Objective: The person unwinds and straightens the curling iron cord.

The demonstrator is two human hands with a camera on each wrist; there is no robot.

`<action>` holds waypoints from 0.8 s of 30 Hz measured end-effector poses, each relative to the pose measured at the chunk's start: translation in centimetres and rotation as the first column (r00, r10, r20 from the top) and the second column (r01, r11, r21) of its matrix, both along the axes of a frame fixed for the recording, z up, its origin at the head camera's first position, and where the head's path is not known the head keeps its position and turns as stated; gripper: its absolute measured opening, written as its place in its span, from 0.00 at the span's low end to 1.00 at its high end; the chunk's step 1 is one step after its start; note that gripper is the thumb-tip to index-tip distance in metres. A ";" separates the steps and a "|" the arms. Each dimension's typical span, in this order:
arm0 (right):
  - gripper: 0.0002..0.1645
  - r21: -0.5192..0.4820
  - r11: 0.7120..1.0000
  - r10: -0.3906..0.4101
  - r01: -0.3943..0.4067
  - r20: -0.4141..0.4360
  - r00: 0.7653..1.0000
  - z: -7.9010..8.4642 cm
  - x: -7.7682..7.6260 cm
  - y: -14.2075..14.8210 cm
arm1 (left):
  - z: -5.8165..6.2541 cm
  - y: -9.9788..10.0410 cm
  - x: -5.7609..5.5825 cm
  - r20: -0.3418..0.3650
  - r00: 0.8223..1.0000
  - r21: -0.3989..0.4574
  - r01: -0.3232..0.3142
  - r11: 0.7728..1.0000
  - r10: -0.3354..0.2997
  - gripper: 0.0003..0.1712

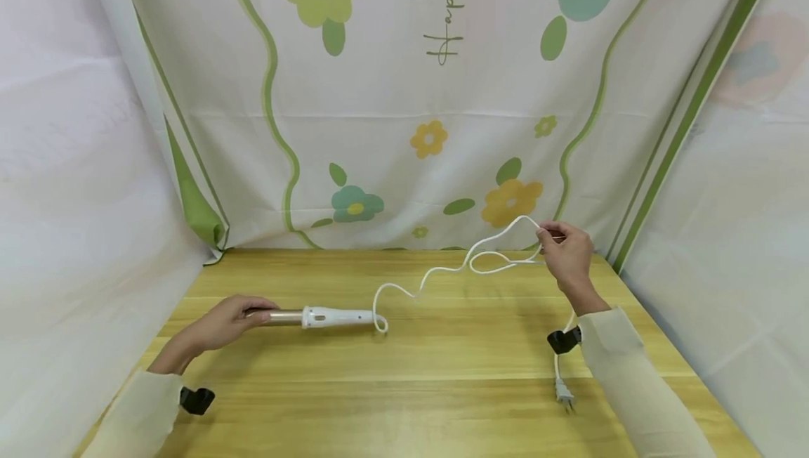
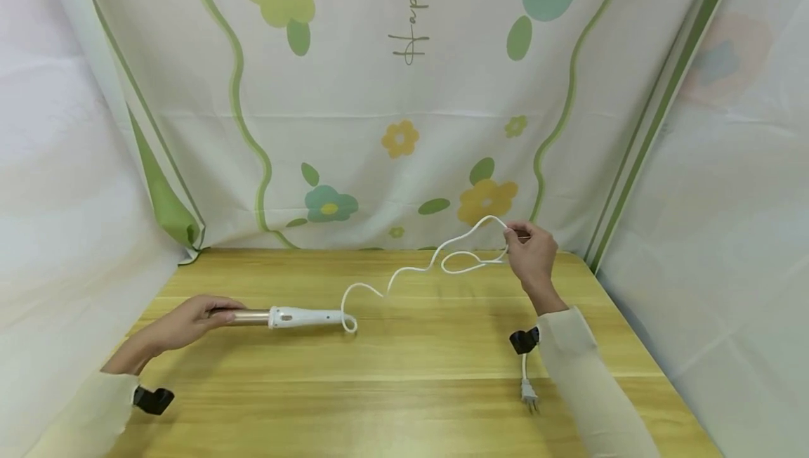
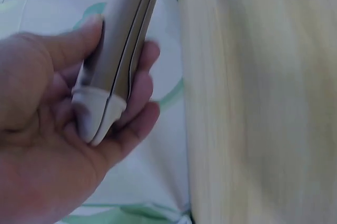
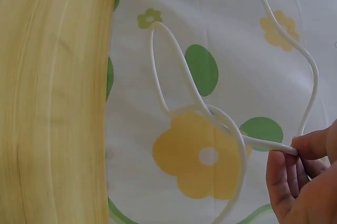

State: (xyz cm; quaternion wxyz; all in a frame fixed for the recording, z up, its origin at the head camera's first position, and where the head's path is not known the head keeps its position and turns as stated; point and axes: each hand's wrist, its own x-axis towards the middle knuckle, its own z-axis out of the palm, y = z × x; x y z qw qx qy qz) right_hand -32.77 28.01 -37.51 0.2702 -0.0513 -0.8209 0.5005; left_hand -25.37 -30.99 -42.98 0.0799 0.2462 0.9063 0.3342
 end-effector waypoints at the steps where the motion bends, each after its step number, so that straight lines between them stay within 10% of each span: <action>1: 0.11 0.004 1.000 -0.003 0.003 0.003 1.000 -0.2 -0.1 0.0 | 0.0 -0.2 0.5 -0.038 0.998 -0.025 -0.045 0.999 0.045 0.21; 12: 0.11 0.128 0.991 -0.053 0.048 0.038 0.998 -1.0 -1.4 -0.5 | -1.7 -2.1 4.9 -0.280 0.875 -0.142 -0.444 0.884 0.395 0.21; 19: 0.12 0.147 0.988 -0.056 0.048 0.054 0.997 -1.3 -1.8 -0.8 | -2.1 -3.3 6.6 -0.255 0.799 -0.170 -0.591 0.789 0.544 0.25; 24: 0.10 0.187 0.982 -0.022 0.014 0.040 0.999 -2.2 -2.0 -2.0 | -2.6 -3.3 7.5 -0.237 0.789 -0.183 -0.610 0.771 0.567 0.25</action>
